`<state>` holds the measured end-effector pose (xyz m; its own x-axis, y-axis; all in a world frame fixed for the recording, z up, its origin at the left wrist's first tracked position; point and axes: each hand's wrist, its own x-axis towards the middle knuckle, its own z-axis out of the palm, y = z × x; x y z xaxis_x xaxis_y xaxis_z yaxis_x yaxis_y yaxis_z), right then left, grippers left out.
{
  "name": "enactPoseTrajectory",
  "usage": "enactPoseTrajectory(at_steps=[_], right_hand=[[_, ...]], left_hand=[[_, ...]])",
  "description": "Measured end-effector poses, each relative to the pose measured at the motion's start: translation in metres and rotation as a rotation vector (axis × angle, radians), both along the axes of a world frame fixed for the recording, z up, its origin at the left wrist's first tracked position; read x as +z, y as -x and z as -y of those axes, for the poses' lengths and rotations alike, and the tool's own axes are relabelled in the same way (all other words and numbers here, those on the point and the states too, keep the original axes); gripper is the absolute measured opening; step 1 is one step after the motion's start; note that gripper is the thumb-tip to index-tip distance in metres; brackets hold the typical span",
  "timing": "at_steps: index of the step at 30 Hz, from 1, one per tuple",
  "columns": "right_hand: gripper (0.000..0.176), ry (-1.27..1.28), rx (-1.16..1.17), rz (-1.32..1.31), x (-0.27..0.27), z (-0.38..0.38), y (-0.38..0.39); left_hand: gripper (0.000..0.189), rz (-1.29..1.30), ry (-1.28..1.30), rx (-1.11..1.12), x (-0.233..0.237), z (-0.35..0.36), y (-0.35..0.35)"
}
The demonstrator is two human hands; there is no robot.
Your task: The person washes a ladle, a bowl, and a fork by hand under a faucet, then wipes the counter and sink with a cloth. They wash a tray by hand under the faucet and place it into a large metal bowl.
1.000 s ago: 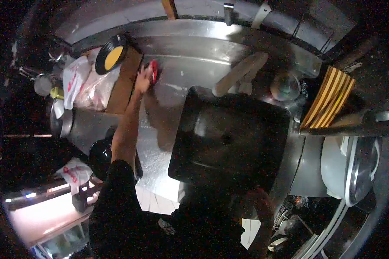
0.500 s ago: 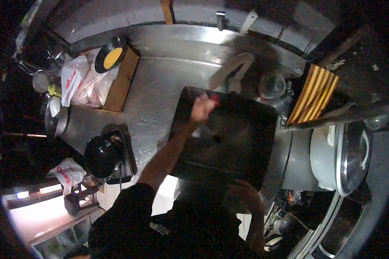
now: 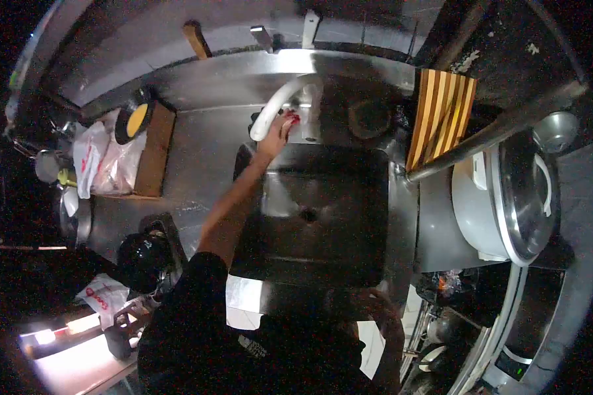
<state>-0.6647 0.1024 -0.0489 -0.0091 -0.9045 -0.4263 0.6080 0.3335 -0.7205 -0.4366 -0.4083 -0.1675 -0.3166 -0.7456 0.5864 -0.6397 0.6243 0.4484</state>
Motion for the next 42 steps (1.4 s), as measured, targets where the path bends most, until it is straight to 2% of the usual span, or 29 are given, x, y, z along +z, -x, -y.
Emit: enactPoseTrajectory(at_steps=[1,3,4,6,8,9,10,11,13,14,15,17,18,19,20,21,22,24,26,27,28,29,30,33,34,35,37,39,42], right_hand=[[0.075,-0.003,0.014,0.004,0.004,-0.002,-0.002],[0.075,-0.065,0.066,-0.019,0.005,-0.003,-0.001],[0.073,-0.057,0.067,0.014,-0.001,-0.001,-0.004],[0.072,-0.039,0.126,0.075,-0.002,0.020,-0.013],[0.066,-0.019,0.304,-0.082,0.006,0.052,-0.016],[0.066,0.000,0.356,-0.070,-0.013,0.072,-0.011],[0.061,0.132,0.541,-0.405,-0.041,0.086,-0.003],[0.051,0.085,0.554,-0.447,-0.056,0.093,-0.006],[0.037,0.011,0.491,-0.464,-0.063,0.127,-0.027],[0.032,-0.012,0.412,-0.440,-0.056,0.154,-0.045],[0.030,0.171,0.390,-0.627,-0.035,0.178,-0.071],[0.030,0.301,0.224,-0.763,-0.031,0.215,-0.110],[0.030,0.311,0.254,-0.756,-0.032,0.228,-0.119],[0.032,0.222,0.370,-0.456,-0.036,0.241,-0.125],[0.035,0.122,0.478,-0.161,-0.042,0.250,-0.128],[0.035,0.125,0.504,-0.164,-0.070,0.257,-0.124],[0.037,0.315,0.593,-0.353,-0.115,0.261,-0.118],[0.039,0.502,0.701,-0.550,-0.116,0.268,-0.126],[0.040,0.226,0.661,-0.664,-0.035,0.277,-0.167],[0.040,0.216,0.675,-0.670,-0.033,0.289,-0.175],[0.044,0.217,0.675,-0.531,-0.034,0.305,-0.177],[0.049,0.215,0.670,-0.399,-0.032,0.319,-0.182],[0.052,0.316,0.660,-0.520,-0.019,0.332,-0.190],[0.055,0.521,0.547,-0.860,0.009,0.371,-0.230],[0.052,0.495,0.559,-0.981,0.020,0.382,-0.248],[0.050,0.467,0.567,-1.100,0.027,0.396,-0.267],[0.046,0.743,0.589,-0.950,0.004,0.429,-0.303],[0.043,0.888,0.514,-0.991,-0.026,0.455,-0.343],[0.038,0.850,0.425,-1.026,-0.046,0.456,-0.400]], left_hand=[[0.034,-0.011,-0.018,0.007,0.008,-0.021,0.006],[0.030,-0.029,-0.250,-0.165,0.018,-0.051,0.004],[0.028,0.066,0.041,-0.114,-0.015,-0.066,0.006],[0.026,0.024,-0.170,-0.187,-0.010,-0.136,-0.001],[0.026,-0.134,-0.502,-0.141,-0.006,-0.208,-0.011],[0.029,-0.539,-0.683,-0.155,-0.023,-0.226,-0.010],[0.032,-0.954,-0.852,-0.179,-0.047,-0.244,-0.003],[0.034,-1.386,-1.007,-0.203,-0.069,-0.266,0.003],[0.037,-1.836,-1.102,-0.199,-0.074,-0.289,-0.008],[0.038,-1.562,-1.085,-0.123,-0.057,-0.292,-0.015],[0.039,-1.288,-1.062,-0.048,-0.038,-0.294,-0.022],[0.036,-1.223,-1.057,-0.028,0.030,-0.291,-0.037],[0.034,-1.152,-1.062,-0.045,0.058,-0.287,-0.046],[0.034,-1.168,-1.043,-0.019,0.073,-0.285,-0.054],[0.033,-1.042,-0.910,0.048,0.084,-0.283,-0.063],[0.032,-0.913,-0.781,0.111,0.092,-0.283,-0.071],[0.031,-0.851,-0.752,0.176,0.099,-0.288,-0.086],[0.030,-0.724,-0.565,0.375,0.107,-0.317,-0.116],[0.028,-1.113,-0.727,0.501,0.106,-0.371,-0.151],[0.029,-1.388,-0.690,0.564,0.091,-0.402,-0.167],[0.032,-1.466,-0.772,0.832,0.101,-0.422,-0.179],[0.037,-1.518,-0.822,0.900,0.087,-0.445,-0.196],[0.041,-1.589,-0.861,0.916,0.095,-0.450,-0.206],[0.054,-1.647,-0.860,0.847,0.096,-0.442,-0.229],[0.058,-1.684,-0.814,0.844,0.092,-0.437,-0.235],[0.040,-1.761,-0.748,0.814,0.090,-0.432,-0.239],[0.040,-1.795,-0.717,0.825,0.078,-0.431,-0.246],[0.038,-1.747,-0.764,0.879,0.071,-0.431,-0.252],[0.037,-1.726,-0.718,0.953,0.058,-0.438,-0.268]])
